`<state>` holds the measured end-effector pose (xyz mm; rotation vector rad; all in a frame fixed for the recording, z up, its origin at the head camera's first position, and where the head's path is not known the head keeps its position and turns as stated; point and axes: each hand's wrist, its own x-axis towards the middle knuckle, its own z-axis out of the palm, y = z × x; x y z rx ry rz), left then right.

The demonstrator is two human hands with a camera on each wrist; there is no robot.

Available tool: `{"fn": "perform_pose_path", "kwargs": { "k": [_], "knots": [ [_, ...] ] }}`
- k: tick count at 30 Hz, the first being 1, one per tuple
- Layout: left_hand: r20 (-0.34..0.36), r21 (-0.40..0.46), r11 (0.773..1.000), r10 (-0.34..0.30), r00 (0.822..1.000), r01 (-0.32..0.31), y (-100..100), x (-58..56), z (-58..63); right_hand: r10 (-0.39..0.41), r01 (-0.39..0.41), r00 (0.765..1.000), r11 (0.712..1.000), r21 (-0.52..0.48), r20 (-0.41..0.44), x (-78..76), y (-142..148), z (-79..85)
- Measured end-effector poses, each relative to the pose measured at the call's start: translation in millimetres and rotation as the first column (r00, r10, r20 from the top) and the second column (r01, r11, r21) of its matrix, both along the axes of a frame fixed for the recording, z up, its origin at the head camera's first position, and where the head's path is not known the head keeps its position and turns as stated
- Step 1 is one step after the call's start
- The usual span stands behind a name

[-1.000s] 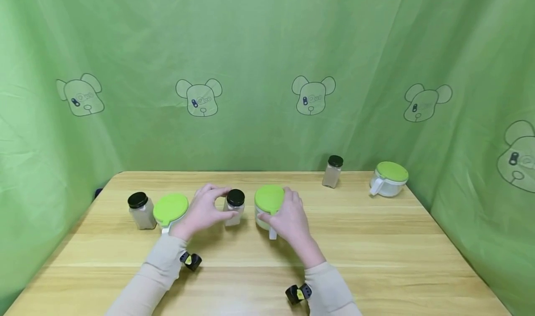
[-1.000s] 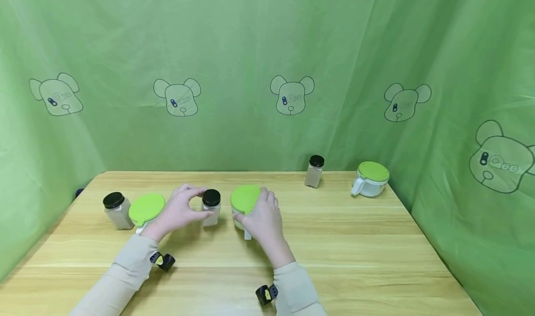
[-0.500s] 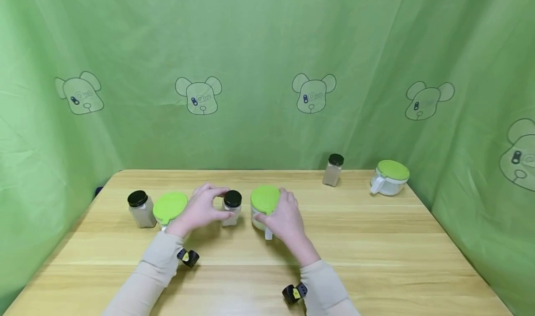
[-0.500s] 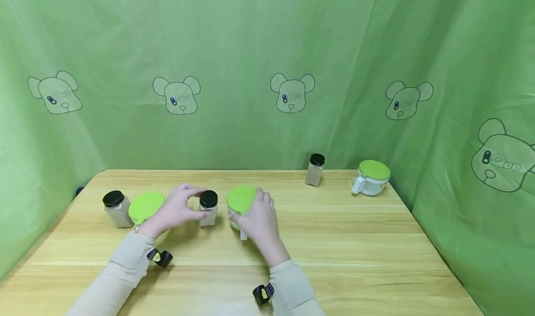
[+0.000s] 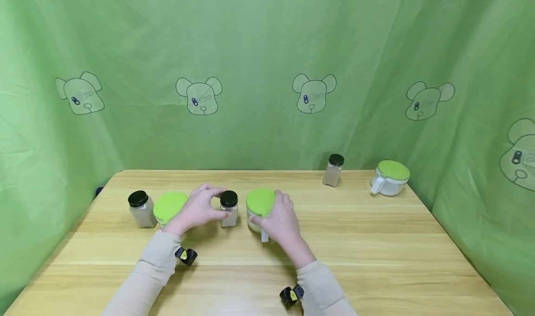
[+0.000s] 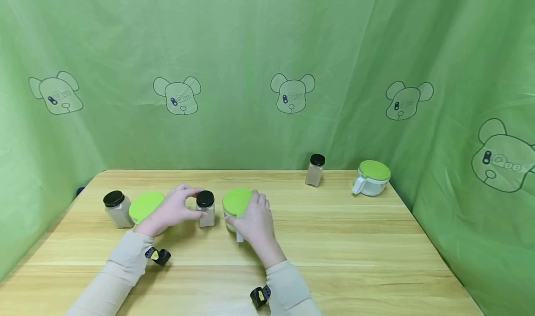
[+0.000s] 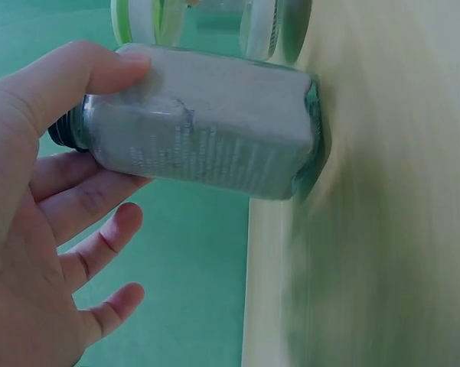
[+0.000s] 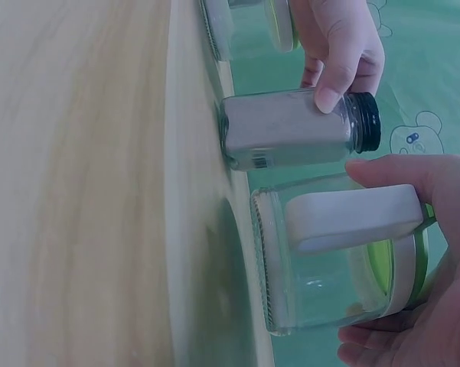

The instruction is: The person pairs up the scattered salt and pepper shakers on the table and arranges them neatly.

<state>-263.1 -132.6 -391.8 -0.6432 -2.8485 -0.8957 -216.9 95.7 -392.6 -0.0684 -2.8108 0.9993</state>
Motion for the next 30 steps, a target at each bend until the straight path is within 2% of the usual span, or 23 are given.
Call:
{"fn": "perform_pose_path", "kwargs": {
  "k": [7,16,22,30],
  "knots": [
    [-0.02,-0.03,1.0,0.002,1.0,-0.003,-2.5,-0.9,2.8,0.008,-0.008,1.0,1.0,-0.008,-0.016,0.1,-2.2,3.1],
    [-0.126,-0.081,0.997,-0.032,0.992,0.022,-4.5,-1.9,1.3,-0.019,0.019,1.0,0.999,-0.038,-0.002,-0.9,-8.5,4.5],
    [-0.11,-0.087,0.996,-0.016,0.994,0.006,-4.8,-1.3,1.0,-0.028,0.028,1.0,0.999,-0.04,-0.003,-3.4,-13.6,2.9],
    [-0.078,-0.04,0.999,-0.011,0.997,0.008,-2.8,-0.7,5.1,-0.047,0.047,0.999,0.999,-0.003,-0.017,-6.0,-9.0,1.7]
  ]
}}
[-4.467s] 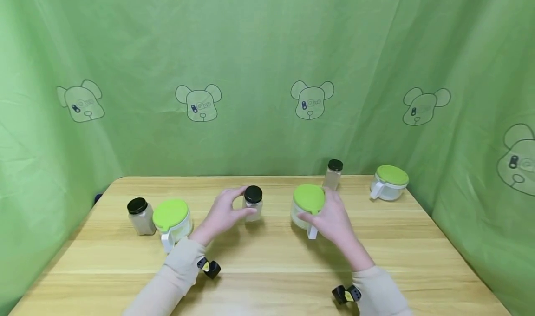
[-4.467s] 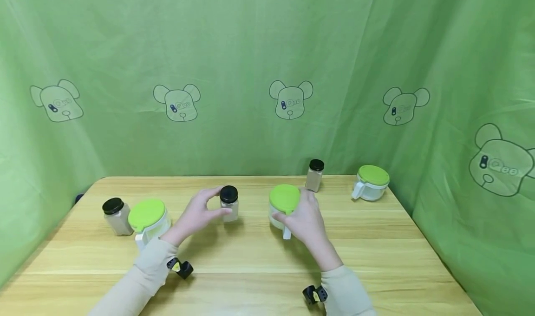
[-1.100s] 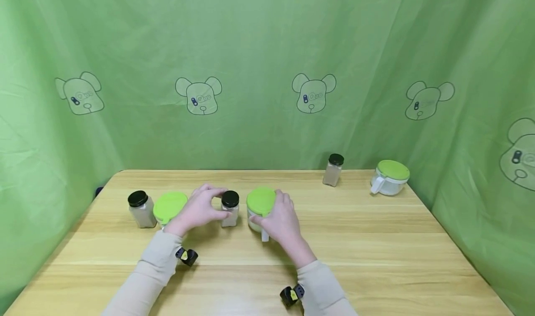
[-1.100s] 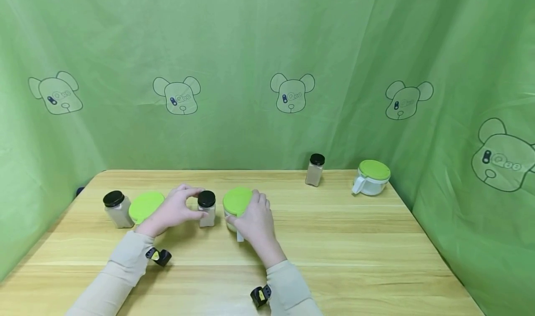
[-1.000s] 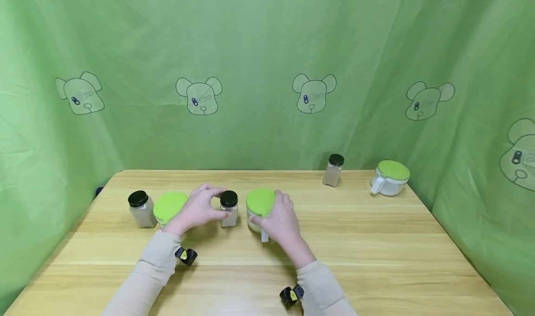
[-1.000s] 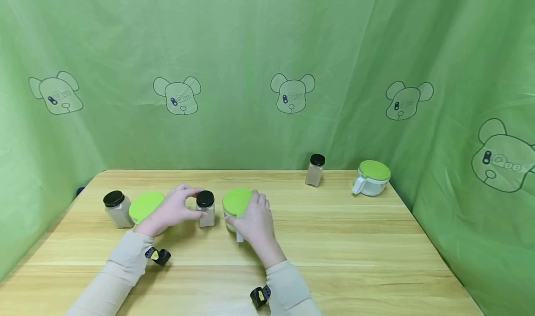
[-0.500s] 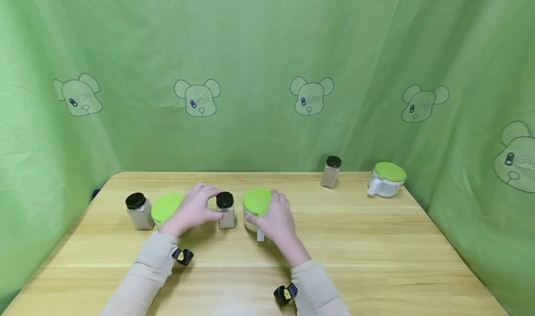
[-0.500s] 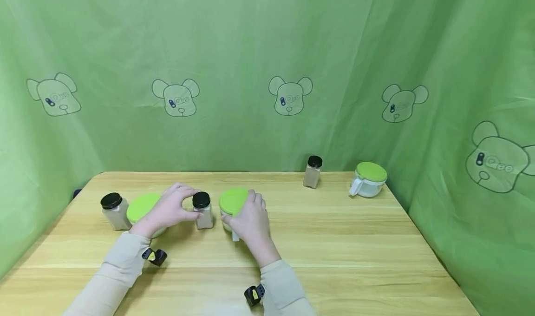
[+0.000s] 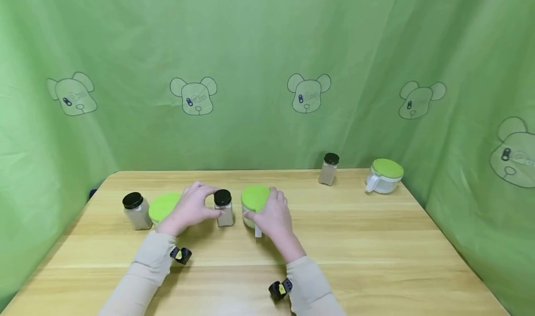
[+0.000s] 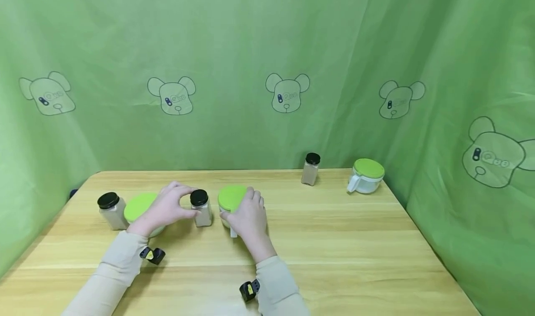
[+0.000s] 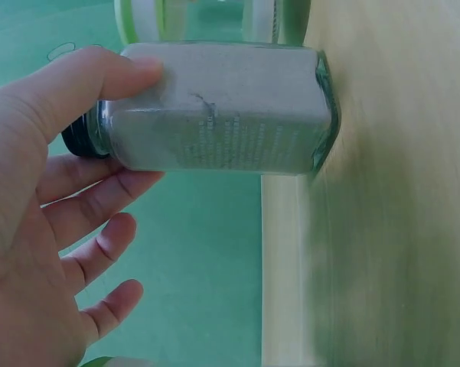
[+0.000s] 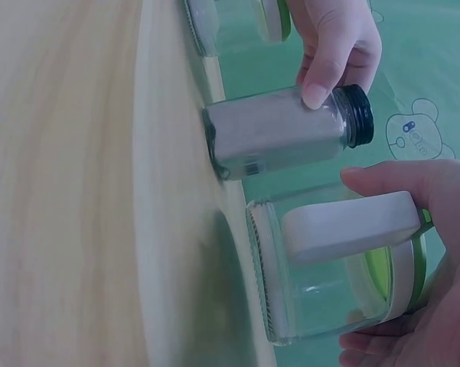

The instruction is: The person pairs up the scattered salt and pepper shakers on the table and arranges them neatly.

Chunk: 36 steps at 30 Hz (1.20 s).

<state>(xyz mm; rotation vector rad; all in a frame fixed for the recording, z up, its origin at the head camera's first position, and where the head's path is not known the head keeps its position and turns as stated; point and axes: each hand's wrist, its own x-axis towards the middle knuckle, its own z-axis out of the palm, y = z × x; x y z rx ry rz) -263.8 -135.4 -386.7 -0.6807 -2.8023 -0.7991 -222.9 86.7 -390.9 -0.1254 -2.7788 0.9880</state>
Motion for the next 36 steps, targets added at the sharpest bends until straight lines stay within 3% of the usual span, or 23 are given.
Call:
{"fn": "perform_pose_path", "kwargs": {
  "k": [10,36],
  "knots": [
    [0.038,0.007,1.0,0.02,0.999,-0.021,-1.3,0.5,2.7,0.007,-0.007,1.0,1.0,-0.001,0.027,-0.5,-5.4,-2.3],
    [0.045,-0.02,1.0,0.009,0.999,-0.008,-5.7,0.2,3.4,-0.012,0.013,1.0,0.996,0.085,-0.011,1.7,-16.3,-12.5]
  ]
}}
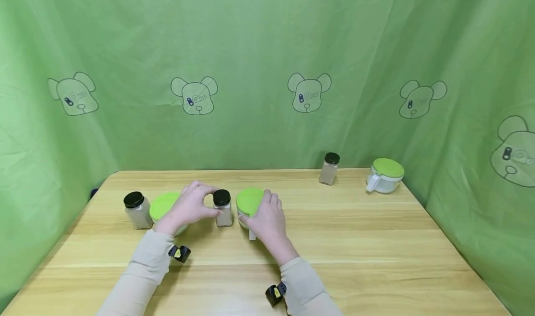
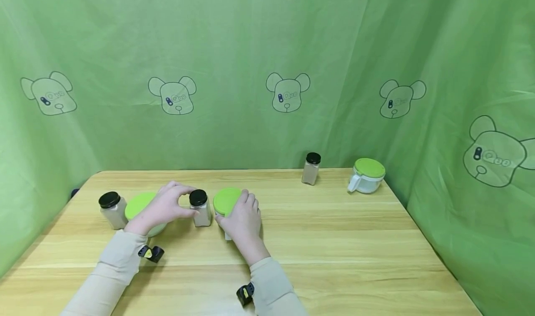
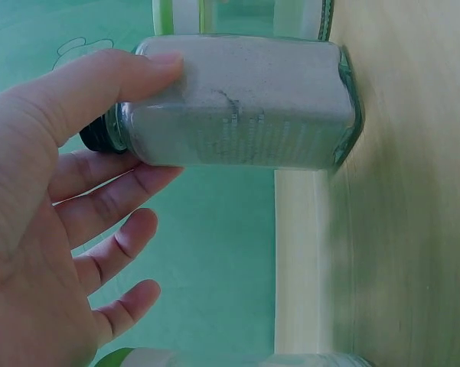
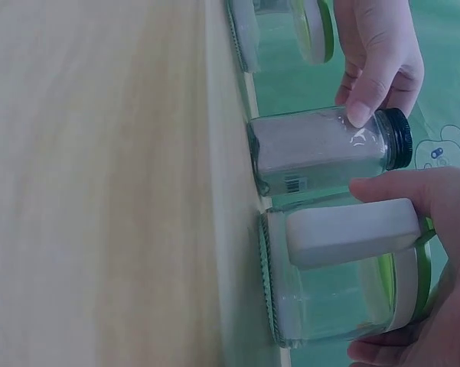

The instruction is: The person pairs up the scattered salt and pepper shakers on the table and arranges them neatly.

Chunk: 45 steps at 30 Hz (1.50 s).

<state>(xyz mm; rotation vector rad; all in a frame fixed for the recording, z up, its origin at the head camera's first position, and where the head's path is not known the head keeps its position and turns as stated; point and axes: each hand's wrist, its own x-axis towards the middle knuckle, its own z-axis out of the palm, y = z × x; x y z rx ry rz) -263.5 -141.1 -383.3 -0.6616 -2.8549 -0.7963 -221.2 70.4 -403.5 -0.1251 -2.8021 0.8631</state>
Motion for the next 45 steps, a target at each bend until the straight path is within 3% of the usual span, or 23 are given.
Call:
{"fn": "perform_pose_path", "kwargs": {
  "k": [16,34,40,45],
  "knots": [
    [-0.009,0.002,1.0,-0.026,1.0,0.026,-0.3,-1.4,-0.2,-0.008,0.008,1.0,1.0,0.022,-0.019,1.8,-1.5,-2.6],
    [0.003,0.009,0.999,-0.052,0.999,0.052,-0.8,-0.4,0.4,0.023,-0.023,1.0,1.0,0.013,0.015,4.0,0.4,-1.4],
    [0.013,0.003,0.998,-0.055,0.998,0.055,-0.9,1.3,4.8,0.061,-0.061,0.998,0.998,0.006,0.033,6.2,3.6,6.1],
    [-0.023,-0.013,0.998,-0.053,0.998,0.053,-2.0,5.7,11.5,0.064,-0.063,0.998,0.998,-0.013,0.014,9.2,7.8,19.1]
  ]
}}
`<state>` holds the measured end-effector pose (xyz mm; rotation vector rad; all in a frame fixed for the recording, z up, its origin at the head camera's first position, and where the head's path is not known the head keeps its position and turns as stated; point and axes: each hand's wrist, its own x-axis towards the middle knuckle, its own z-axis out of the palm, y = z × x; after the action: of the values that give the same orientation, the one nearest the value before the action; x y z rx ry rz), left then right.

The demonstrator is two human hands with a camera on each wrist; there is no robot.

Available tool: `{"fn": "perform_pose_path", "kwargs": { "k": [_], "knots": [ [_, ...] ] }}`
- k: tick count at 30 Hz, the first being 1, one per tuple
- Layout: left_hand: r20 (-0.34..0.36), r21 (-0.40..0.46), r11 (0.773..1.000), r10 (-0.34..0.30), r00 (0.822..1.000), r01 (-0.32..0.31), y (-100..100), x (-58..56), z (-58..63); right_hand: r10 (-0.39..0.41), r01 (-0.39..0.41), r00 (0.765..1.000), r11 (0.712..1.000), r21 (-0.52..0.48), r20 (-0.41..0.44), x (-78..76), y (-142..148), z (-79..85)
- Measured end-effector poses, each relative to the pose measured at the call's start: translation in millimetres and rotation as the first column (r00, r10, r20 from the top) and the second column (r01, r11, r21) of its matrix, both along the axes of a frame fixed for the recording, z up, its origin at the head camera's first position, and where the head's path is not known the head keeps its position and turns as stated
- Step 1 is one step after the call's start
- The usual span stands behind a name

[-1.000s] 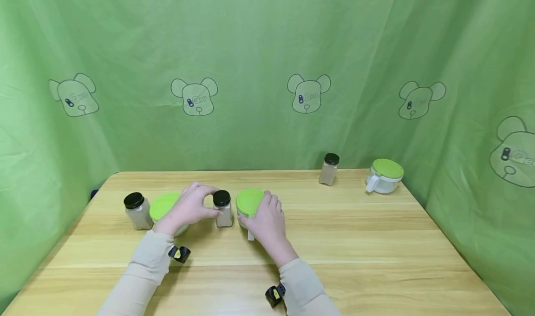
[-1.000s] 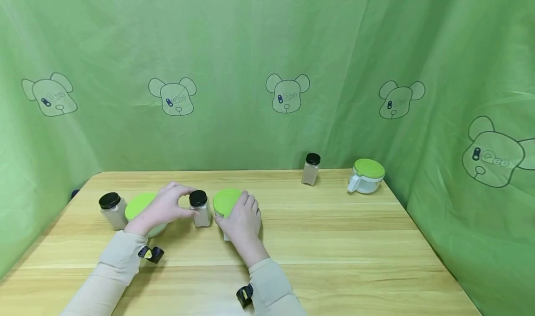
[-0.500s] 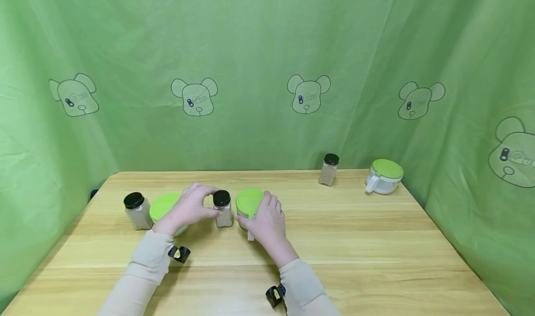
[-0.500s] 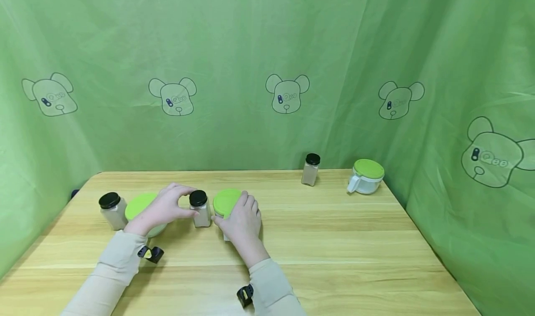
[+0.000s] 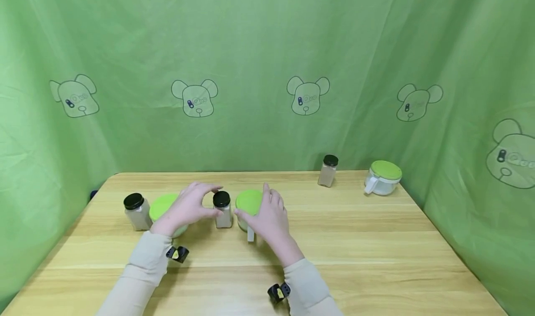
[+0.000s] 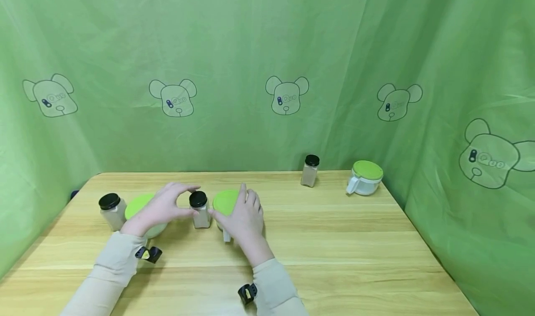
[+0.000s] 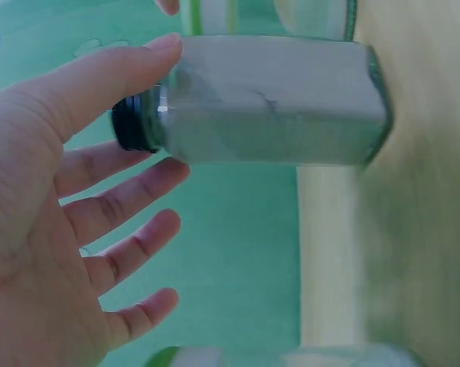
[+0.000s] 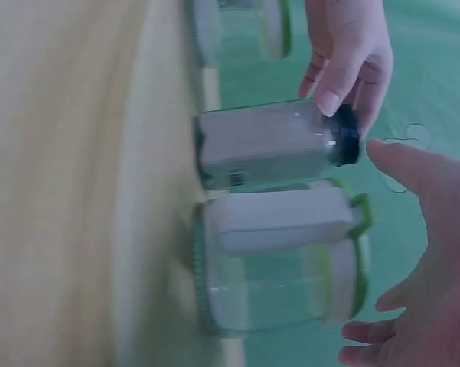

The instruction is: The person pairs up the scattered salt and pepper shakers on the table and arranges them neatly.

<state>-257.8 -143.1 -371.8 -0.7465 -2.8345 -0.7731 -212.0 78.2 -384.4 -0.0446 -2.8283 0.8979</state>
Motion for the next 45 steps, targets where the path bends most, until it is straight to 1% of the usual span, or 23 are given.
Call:
{"fn": "perform_pose_path", "kwargs": {
  "k": [7,11,14,17,20,23,29,32,36,39,45],
  "knots": [
    [-0.055,-0.011,1.0,0.027,0.998,-0.028,-4.6,8.0,17.6,0.002,-0.002,1.0,1.0,-0.01,-0.004,1.5,3.6,18.4],
    [-0.123,-0.011,0.999,0.033,0.992,-0.034,-7.3,12.7,27.8,0.004,-0.004,1.0,1.0,-0.012,-0.019,0.9,6.4,27.2],
    [-0.186,0.025,0.999,0.036,0.982,-0.032,-8.6,16.2,32.4,0.009,-0.01,0.999,1.0,-0.018,-0.045,-0.2,9.7,32.2],
    [-0.253,0.064,0.998,0.036,0.967,-0.021,-6.7,19.8,34.5,0.008,-0.01,0.998,0.999,-0.031,-0.065,-1.1,15.8,35.2],
    [-0.309,0.08,0.997,0.03,0.951,-0.005,-0.6,23.4,34.6,0.004,-0.007,0.997,0.999,-0.037,-0.08,-2.0,26.2,35.9],
    [-0.34,0.084,0.996,0.021,0.94,0.008,9.2,25.8,34.2,0.002,-0.005,0.994,1.0,-0.029,-0.107,-3.1,39.6,36.7],
    [-0.378,0.07,0.997,0.018,0.926,0.009,31.9,27.8,35.4,0.014,-0.012,0.985,1.0,0.014,-0.173,-4.6,66.9,40.9],
    [-0.386,0.058,0.998,0.012,0.922,0.011,43.0,28.4,37.6,0.02,-0.013,0.978,0.999,0.035,-0.207,-3.7,78.6,42.7],
    [-0.377,0.055,0.998,-0.001,0.926,0.024,57.5,29.1,42.3,0.031,-0.013,0.968,0.997,0.074,-0.25,-1.8,92.5,43.1],
    [-0.362,0.056,0.998,-0.014,0.932,0.036,67.0,29.4,45.6,0.044,-0.015,0.961,0.994,0.11,-0.272,-0.3,101.2,42.7],
    [-0.329,0.02,0.999,-0.031,0.944,0.039,82.4,28.2,50.1,0.08,-0.032,0.953,0.986,0.164,-0.293,3.0,116.3,41.1]
  ]
}}
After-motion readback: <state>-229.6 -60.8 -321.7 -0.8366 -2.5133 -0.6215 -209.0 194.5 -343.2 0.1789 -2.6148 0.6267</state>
